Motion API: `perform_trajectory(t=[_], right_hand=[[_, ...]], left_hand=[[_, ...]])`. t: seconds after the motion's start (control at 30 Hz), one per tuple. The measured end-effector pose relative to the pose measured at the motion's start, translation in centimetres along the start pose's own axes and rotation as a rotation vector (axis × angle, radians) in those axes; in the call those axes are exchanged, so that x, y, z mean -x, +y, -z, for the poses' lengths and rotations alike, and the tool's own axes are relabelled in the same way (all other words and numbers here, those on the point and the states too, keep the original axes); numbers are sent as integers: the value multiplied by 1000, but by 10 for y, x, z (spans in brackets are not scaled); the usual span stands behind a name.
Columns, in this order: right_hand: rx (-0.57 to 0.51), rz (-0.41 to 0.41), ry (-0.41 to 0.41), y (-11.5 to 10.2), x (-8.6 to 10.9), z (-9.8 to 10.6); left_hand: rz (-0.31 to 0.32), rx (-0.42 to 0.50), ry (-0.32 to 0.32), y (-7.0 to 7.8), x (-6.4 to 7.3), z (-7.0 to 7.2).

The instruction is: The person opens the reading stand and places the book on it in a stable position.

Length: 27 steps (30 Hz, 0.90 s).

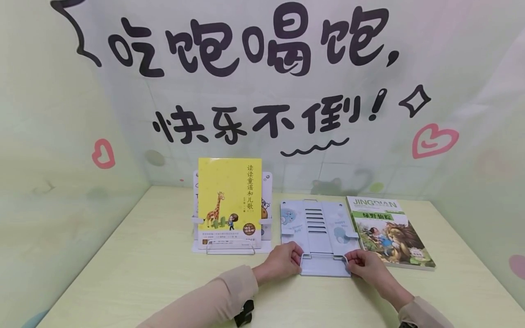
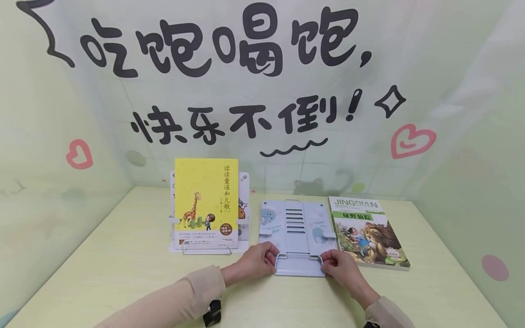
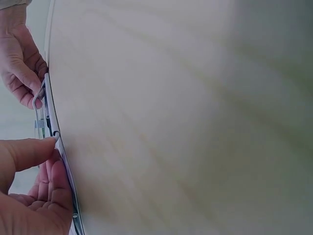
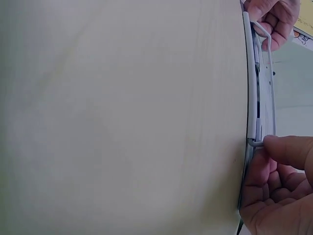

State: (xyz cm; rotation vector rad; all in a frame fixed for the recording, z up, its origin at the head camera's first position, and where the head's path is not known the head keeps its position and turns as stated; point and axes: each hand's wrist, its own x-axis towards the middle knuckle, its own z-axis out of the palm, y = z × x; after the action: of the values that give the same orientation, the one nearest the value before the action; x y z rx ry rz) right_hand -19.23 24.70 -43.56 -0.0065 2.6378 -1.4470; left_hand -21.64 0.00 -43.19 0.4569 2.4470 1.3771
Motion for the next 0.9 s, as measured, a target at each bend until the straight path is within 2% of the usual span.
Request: perform_trajectory(t=[0.23,0.53,0.9], right_hand=[[-1,57,-39,3,1,4],[-75,150,-130,11,2,10],[-83,168,-203,13,-3,15]], left_hand=[[-23,-47,5,1,0,0],[-56,-130,-14,1,1,-1],[-133,-224,-58,3,-1,4]])
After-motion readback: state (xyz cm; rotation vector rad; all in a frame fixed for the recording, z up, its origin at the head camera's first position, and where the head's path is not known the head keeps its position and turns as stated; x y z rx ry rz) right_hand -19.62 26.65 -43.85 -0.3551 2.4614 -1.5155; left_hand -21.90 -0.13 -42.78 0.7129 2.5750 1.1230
